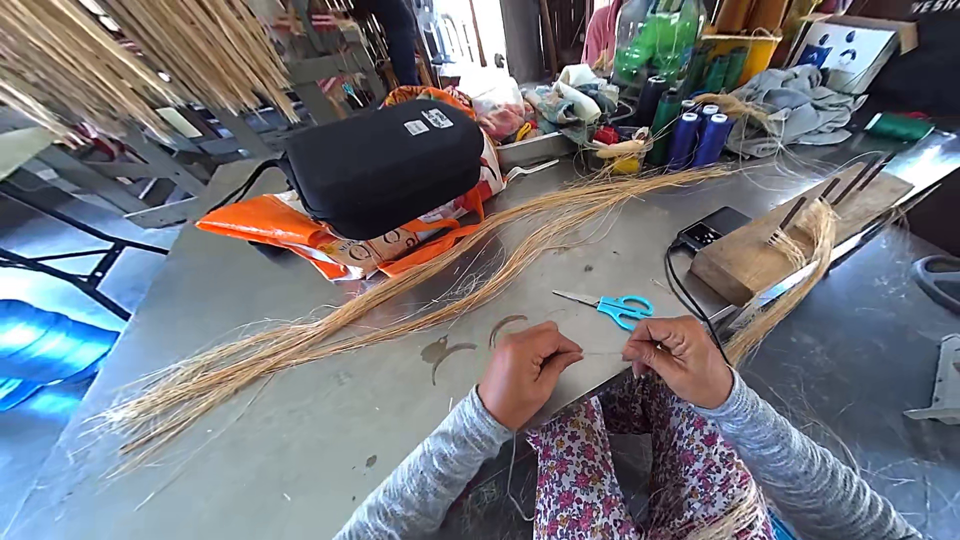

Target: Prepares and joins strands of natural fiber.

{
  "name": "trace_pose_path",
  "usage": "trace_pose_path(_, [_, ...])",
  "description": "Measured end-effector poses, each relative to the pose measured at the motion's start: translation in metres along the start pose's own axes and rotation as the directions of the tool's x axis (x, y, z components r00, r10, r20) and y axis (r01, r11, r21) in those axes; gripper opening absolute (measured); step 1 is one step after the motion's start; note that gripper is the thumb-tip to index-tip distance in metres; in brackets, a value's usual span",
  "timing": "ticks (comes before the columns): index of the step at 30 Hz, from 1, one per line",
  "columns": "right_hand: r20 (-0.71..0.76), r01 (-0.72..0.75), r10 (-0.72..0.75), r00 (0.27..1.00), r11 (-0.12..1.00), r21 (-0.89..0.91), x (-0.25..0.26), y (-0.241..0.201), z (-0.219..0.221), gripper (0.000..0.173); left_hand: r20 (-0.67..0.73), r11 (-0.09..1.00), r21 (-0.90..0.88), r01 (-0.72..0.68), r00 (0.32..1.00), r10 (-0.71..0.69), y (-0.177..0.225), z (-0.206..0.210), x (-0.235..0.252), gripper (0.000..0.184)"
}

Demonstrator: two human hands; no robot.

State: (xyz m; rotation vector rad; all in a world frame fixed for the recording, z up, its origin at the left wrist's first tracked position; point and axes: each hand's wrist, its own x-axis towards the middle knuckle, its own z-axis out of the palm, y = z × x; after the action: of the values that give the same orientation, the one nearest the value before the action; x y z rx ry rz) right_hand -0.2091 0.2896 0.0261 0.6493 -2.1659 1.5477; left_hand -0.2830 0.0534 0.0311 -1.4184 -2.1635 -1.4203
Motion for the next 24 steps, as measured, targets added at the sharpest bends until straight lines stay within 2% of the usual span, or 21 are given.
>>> trace_pose_path(5, [0.182,-0.044,0.004,0.983,0.975,0.218,-0.019,-0.034,-0.034,0.012,-0.114,0.996,-0.088,0.009,0.993,-0.019,0.054,0.027,-0.03,0.019])
trace_pose_path(11, [0.375,-0.043,-0.007,0.927,0.991,0.126,-0.044,-0.06,-0.053,0.014,-0.21,0.995,-0.094,0.039,0.976,-0.058,0.095,0.056,-0.064,0.016])
trace_pose_path(14, [0.321,0.054,-0.048,0.946,0.998,-0.012,-0.06,-0.066,-0.054,0.018,-0.233,0.992,-0.102,0.076,0.967,-0.098,0.109,0.065,-0.075,0.014])
trace_pose_path(18, [0.207,0.156,-0.127,0.97,0.979,-0.131,-0.079,-0.063,-0.051,0.017,-0.232,0.942,-0.249,0.226,0.93,-0.284,0.123,0.084,-0.093,0.01])
trace_pose_path(20, [0.179,0.16,-0.135,0.975,0.978,-0.135,-0.09,-0.059,-0.046,0.013,-0.229,0.905,-0.318,0.281,0.904,-0.361,0.123,0.097,-0.101,0.006])
trace_pose_path(24, [0.133,0.111,-0.095,0.987,0.986,-0.123,-0.106,-0.049,-0.041,0.012,-0.228,0.892,-0.279,0.356,0.878,-0.421,0.123,0.113,-0.109,0.005])
